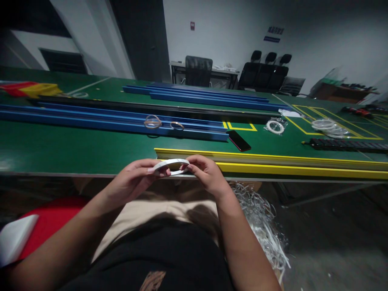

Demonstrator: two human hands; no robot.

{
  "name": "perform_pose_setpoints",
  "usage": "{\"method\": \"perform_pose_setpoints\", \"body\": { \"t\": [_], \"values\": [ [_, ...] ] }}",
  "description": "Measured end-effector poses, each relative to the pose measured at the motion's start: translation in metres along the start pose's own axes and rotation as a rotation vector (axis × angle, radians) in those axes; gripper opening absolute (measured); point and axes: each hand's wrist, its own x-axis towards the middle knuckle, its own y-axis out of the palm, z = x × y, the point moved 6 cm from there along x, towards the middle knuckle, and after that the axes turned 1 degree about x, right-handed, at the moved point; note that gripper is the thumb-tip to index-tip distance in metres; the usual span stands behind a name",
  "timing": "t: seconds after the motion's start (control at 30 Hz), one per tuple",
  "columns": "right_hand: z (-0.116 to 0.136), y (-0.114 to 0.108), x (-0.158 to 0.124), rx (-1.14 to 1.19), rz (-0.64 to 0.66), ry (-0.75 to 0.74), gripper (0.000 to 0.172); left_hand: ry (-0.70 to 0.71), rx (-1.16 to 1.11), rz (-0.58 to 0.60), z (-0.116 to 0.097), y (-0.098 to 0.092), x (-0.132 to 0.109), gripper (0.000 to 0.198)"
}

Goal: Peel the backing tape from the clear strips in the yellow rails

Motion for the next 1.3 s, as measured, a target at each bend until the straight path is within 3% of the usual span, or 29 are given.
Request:
{"method": "perform_pose_setpoints", "body": {
  "t": [0.13,0.37,0.7,0.83,0.97,1.1,1.3],
  "values": [
    [-0.002,0.002,0.003,0.003,-0.011,0.013,0.028,0.005,0.022,0.045,-0.002,0.003,-0.004,0.025],
    [-0.002,0.004,0.001,0.014,-0.018,0.009,0.023,-0.021,0.073,0.029,-0.003,0.007,-0.009,0.014],
    [-0.003,0.010,-0.002,0.066,-0.013,0.034,0.021,-0.037,0.043,0.001,0.001,0.006,-0.010,0.019],
    [-0.004,0.013,-0.004,0.062,0.010,0.063,0.022,-0.052,0.017,-0.032,0.008,0.001,-0.009,0.028],
    [-0.001,0.010,-0.005,0.035,-0.040,0.065,0.025,0.052,0.039,-0.139,0.005,-0.008,-0.006,0.030],
    [0.009,0.006,-0.003,-0.070,-0.068,0.025,0.025,0.150,0.222,-0.225,-0.008,-0.019,-0.007,0.028],
    [0.034,0.004,0.000,-0.382,-0.034,-0.098,0.016,0.150,0.301,-0.207,-0.017,-0.036,-0.005,0.020]
  ]
}}
